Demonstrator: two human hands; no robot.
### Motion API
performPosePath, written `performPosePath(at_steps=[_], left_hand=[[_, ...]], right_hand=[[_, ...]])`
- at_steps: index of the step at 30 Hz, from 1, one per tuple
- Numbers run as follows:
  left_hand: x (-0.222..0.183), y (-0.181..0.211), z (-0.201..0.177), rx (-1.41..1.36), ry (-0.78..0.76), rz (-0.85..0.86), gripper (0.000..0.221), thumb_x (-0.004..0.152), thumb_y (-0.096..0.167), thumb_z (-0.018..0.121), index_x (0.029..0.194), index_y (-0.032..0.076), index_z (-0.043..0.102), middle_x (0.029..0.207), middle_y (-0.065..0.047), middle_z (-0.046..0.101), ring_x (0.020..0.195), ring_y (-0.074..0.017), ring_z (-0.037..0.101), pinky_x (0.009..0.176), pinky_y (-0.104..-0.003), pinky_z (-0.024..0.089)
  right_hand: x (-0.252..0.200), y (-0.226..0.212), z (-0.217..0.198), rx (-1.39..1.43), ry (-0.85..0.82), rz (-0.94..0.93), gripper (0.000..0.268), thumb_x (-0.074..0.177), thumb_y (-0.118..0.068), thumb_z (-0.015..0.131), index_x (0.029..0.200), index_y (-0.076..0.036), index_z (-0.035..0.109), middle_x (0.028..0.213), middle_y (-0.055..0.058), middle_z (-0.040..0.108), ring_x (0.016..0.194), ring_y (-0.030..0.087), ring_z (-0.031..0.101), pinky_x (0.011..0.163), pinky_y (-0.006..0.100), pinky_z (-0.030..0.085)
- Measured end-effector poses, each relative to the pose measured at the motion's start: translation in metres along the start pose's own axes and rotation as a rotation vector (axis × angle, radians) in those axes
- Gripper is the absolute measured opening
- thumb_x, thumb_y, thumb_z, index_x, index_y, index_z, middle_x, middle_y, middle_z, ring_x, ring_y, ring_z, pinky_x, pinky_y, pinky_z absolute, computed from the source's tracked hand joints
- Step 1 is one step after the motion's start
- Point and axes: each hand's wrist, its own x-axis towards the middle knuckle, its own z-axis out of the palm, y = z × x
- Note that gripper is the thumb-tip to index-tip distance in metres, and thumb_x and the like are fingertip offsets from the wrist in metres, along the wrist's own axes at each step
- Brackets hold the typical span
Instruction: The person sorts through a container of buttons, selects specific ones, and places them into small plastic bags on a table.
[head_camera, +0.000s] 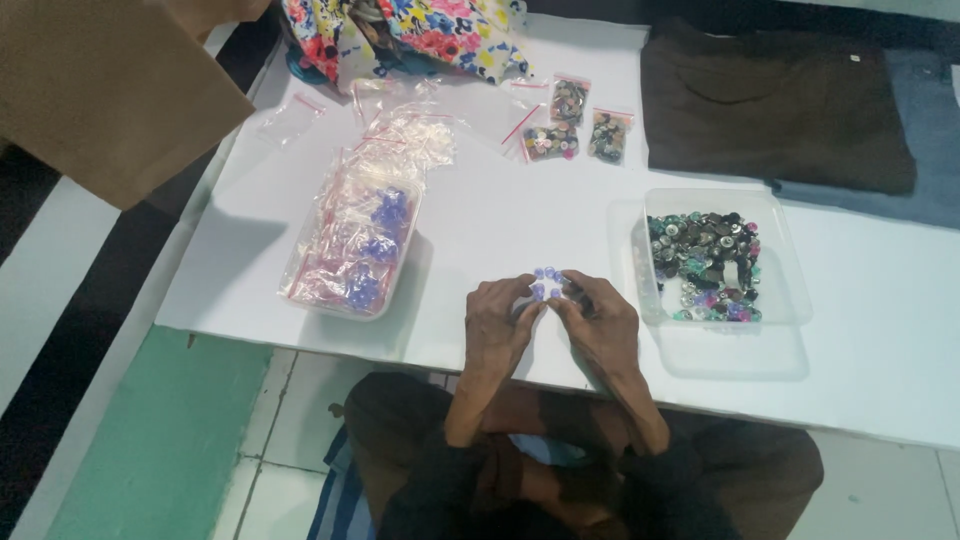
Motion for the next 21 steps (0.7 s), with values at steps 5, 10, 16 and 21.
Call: performPosePath(at_steps=[5,10,16,21], left_hand=[[0.000,-0.004,0.002,-0.035,0.017,0.006,0.034,0.091,0.027,0.077,0.122,0.014,0.071,0.097,-0.007,0.075,0.106,-0.0309,0.067,0.095,-0.043,0.045],[-0.001,-0.003,-0.001,-0.085,0.016,-0.003,0.038,0.094,0.036,0.072,0.125,0.015,0.069,0.100,-0.007,0.075,0.110,-0.0302,0.066,0.099,-0.043,0.043],[0.000,-0.005,0.000,-0.071,0.011,0.012,0.032,0.093,0.028,0.074,0.122,0.016,0.071,0.100,-0.004,0.075,0.110,-0.0277,0.067,0.098,-0.042,0.043],[0.001,0.005,-0.004,-0.037,0.034,0.019,0.025,0.095,0.027,0.072,0.114,0.011,0.072,0.099,-0.007,0.076,0.107,-0.0302,0.068,0.095,-0.043,0.045]], right_hand=[[0.004,-0.006,-0.005,0.024,-0.058,0.067,0.046,0.084,-0.029,0.086,0.125,-0.014,0.073,0.095,0.012,0.076,0.076,0.027,0.072,0.064,0.038,0.059],[0.005,-0.005,-0.005,0.064,-0.069,0.131,0.048,0.082,-0.025,0.088,0.126,-0.015,0.072,0.097,0.011,0.076,0.075,0.023,0.071,0.064,0.035,0.058],[0.007,-0.004,-0.003,0.035,-0.086,0.150,0.051,0.080,-0.030,0.088,0.126,-0.017,0.073,0.099,0.009,0.077,0.075,0.023,0.071,0.066,0.036,0.058],[0.009,-0.009,-0.005,0.025,-0.100,0.151,0.046,0.084,-0.031,0.085,0.126,-0.015,0.074,0.098,0.012,0.077,0.074,0.026,0.071,0.067,0.039,0.058]])
